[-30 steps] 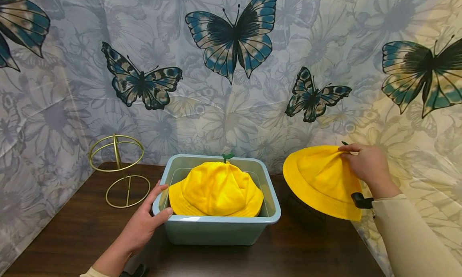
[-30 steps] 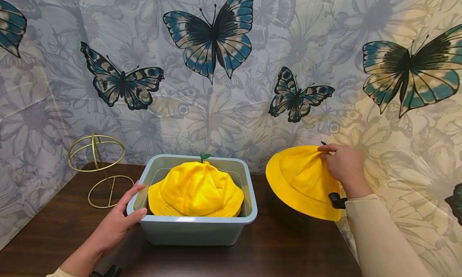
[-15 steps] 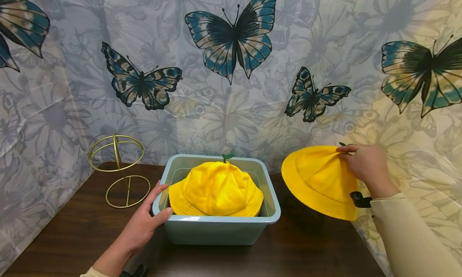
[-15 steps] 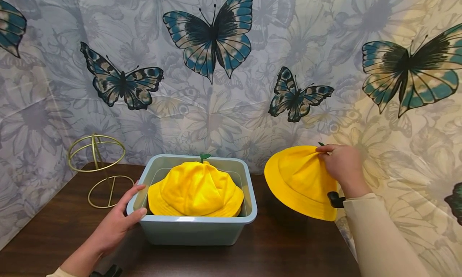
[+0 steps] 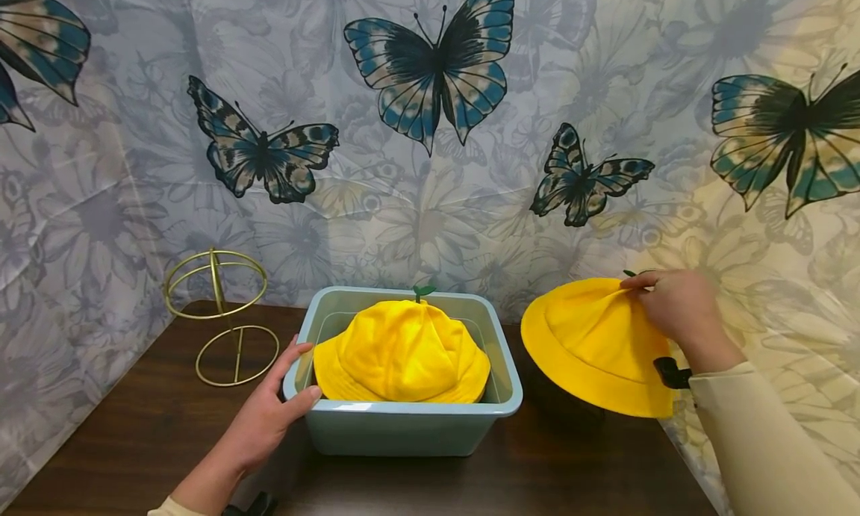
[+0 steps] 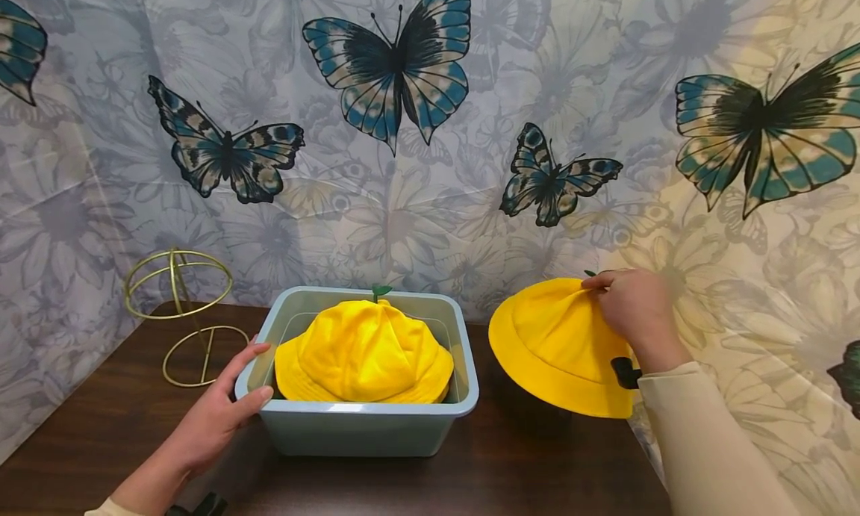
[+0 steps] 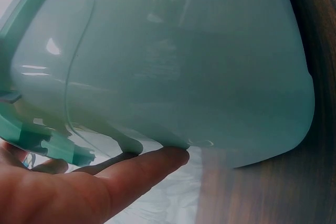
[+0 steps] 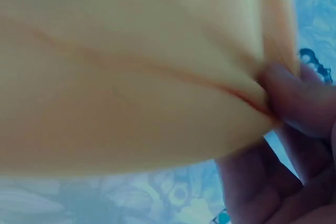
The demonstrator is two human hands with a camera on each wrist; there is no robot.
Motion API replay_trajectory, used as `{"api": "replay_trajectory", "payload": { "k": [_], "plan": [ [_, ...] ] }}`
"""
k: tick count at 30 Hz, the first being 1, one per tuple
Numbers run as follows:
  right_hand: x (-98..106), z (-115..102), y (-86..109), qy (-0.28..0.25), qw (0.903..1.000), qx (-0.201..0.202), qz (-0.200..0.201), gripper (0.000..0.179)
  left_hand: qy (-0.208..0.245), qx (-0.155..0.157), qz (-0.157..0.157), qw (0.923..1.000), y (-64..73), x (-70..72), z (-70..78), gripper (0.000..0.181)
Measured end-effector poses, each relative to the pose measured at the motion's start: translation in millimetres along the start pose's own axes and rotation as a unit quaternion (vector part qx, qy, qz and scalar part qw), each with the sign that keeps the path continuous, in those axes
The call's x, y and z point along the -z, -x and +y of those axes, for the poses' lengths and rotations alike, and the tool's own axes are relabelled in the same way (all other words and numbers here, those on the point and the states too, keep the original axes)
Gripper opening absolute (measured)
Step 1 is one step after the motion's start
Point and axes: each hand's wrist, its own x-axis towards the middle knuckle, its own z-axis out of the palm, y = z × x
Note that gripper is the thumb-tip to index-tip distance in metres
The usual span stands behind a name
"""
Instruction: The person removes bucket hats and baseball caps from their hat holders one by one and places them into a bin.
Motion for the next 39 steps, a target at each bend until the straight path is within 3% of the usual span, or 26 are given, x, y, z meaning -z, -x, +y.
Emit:
{"api": "replay_trajectory", "payload": {
  "k": [13,20,31,39],
  "plan": [
    [10.4,8.2,-3.9,-0.041,0.9982,-0.042,0.008,0.025,0.003,-0.005,-0.002,1.0000,-0.4,-0.8,1.9,0.063],
    [17.1,17.6,-6.5,-0.103,0.9867,-0.125,-0.003,0.038,0.000,-0.009,-0.002,1.0000,-0.6,-1.2,2.0,0.062],
    [45.3,30.9,-10.7,-0.147,0.9727,-0.178,0.022,0.050,0.004,-0.009,-0.002,0.9999,0.9,-1.5,2.7,0.063],
    [63.4,36.4,-11.0,-0.148,0.9675,-0.204,0.022,0.052,0.010,-0.009,-0.002,0.9999,1.5,-1.6,2.4,0.063]
  ]
}}
